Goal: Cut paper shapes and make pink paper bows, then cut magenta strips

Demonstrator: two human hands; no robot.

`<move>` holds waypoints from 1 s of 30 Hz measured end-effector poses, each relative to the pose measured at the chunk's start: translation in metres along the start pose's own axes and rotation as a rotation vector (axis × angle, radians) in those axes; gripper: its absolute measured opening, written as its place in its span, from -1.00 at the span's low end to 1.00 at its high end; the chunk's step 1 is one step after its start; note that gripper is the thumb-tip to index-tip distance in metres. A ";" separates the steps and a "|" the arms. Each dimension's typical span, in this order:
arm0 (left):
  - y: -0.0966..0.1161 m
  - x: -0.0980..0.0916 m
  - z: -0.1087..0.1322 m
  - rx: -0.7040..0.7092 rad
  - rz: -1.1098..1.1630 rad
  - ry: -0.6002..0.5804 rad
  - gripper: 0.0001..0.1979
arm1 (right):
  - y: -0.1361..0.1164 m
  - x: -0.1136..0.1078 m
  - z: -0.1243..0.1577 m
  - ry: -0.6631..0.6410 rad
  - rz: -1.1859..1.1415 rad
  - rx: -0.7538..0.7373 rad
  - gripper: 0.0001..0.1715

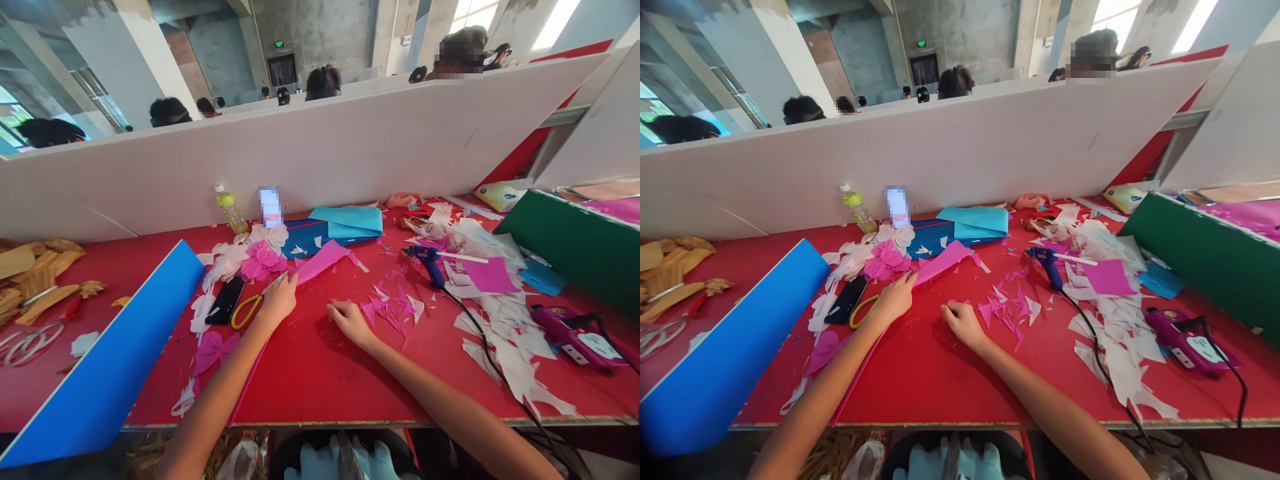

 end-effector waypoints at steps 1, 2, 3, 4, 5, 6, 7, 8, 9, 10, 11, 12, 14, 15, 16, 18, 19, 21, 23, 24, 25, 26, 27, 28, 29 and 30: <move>0.003 0.003 0.002 0.017 0.023 -0.051 -0.46 | 0.000 0.000 0.000 0.002 0.002 0.000 -0.58; 0.007 0.006 0.004 0.040 0.058 -0.111 -0.47 | 0.000 0.000 0.000 0.003 0.003 0.001 -0.58; 0.011 0.008 0.006 0.068 0.108 -0.173 -0.47 | 0.000 0.000 0.000 0.003 0.004 0.003 -0.58; 0.016 0.009 0.009 0.099 0.173 -0.232 -0.48 | 0.000 0.000 0.000 0.000 0.003 0.005 -0.58; 0.021 0.008 0.011 0.135 0.249 -0.281 -0.48 | 0.001 0.000 0.000 -0.002 0.002 0.007 -0.58; 0.025 0.005 0.014 0.171 0.324 -0.313 -0.48 | 0.001 0.001 0.000 -0.003 0.000 0.010 -0.58; 0.028 0.000 0.016 0.200 0.390 -0.324 -0.48 | 0.002 0.001 0.001 -0.002 0.001 0.012 -0.57; 0.027 -0.006 0.017 0.209 0.435 -0.312 -0.48 | 0.003 0.001 0.001 0.000 0.003 0.014 -0.57; 0.024 -0.012 0.016 0.191 0.455 -0.281 -0.49 | 0.003 0.000 0.001 0.002 0.007 0.014 -0.57; 0.017 -0.017 0.014 0.147 0.450 -0.233 -0.49 | 0.004 0.000 0.001 0.002 0.010 0.014 -0.57; 0.009 -0.022 0.012 0.083 0.424 -0.180 -0.50 | 0.004 0.001 0.001 0.003 0.012 0.012 -0.58; 0.000 -0.025 0.011 0.016 0.381 -0.135 -0.50 | 0.004 0.001 0.001 0.002 0.012 0.011 -0.58; -0.015 -0.025 0.010 -0.100 0.263 -0.089 -0.50 | 0.005 0.001 0.001 0.003 0.008 0.010 -0.58; -0.019 -0.022 0.010 -0.133 0.201 -0.087 -0.51 | 0.005 0.001 0.001 0.004 0.006 0.011 -0.58; -0.019 -0.017 0.011 -0.147 0.145 -0.098 -0.53 | 0.005 0.001 0.001 0.006 0.006 0.012 -0.58; -0.013 -0.007 0.015 -0.119 0.087 -0.144 -0.57 | 0.004 0.001 0.001 0.008 0.007 0.009 -0.57; -0.007 -0.001 0.018 -0.088 0.098 -0.174 -0.58 | 0.003 0.001 0.001 0.010 0.008 0.006 -0.57; 0.007 0.006 0.024 -0.004 0.198 -0.243 -0.57 | 0.002 0.000 0.001 0.016 0.008 -0.004 -0.57; 0.018 0.004 0.030 0.078 0.341 -0.292 -0.53 | 0.000 0.000 0.001 0.016 0.004 -0.009 -0.57; 0.021 0.000 0.032 0.103 0.398 -0.297 -0.52 | 0.000 -0.001 0.001 0.014 0.002 -0.007 -0.57; 0.021 -0.005 0.032 0.106 0.432 -0.281 -0.51 | 0.000 -0.001 0.001 0.012 0.002 -0.004 -0.57; 0.017 -0.011 0.031 0.082 0.436 -0.247 -0.50 | 0.000 0.000 0.001 0.008 0.002 0.000 -0.57; 0.011 -0.017 0.029 0.038 0.415 -0.199 -0.50 | 0.000 0.000 0.001 0.007 0.003 0.003 -0.57; 0.005 -0.021 0.027 -0.011 0.376 -0.149 -0.50 | 0.000 0.000 0.000 0.008 0.006 0.005 -0.57; 0.000 -0.024 0.025 -0.054 0.329 -0.109 -0.50 | 0.000 -0.001 0.000 0.011 0.009 0.005 -0.57; -0.002 -0.024 0.024 -0.082 0.282 -0.096 -0.51 | 0.000 -0.001 -0.001 0.014 0.011 0.004 -0.57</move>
Point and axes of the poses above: each hand's wrist, its own z-axis away from the middle knuckle, its own x-axis out of the palm, y = z × x, the point moved 9 cm from there along -z, towards the middle knuckle, and after that the axes turned 15 degrees about -x, right-handed, at the moved point
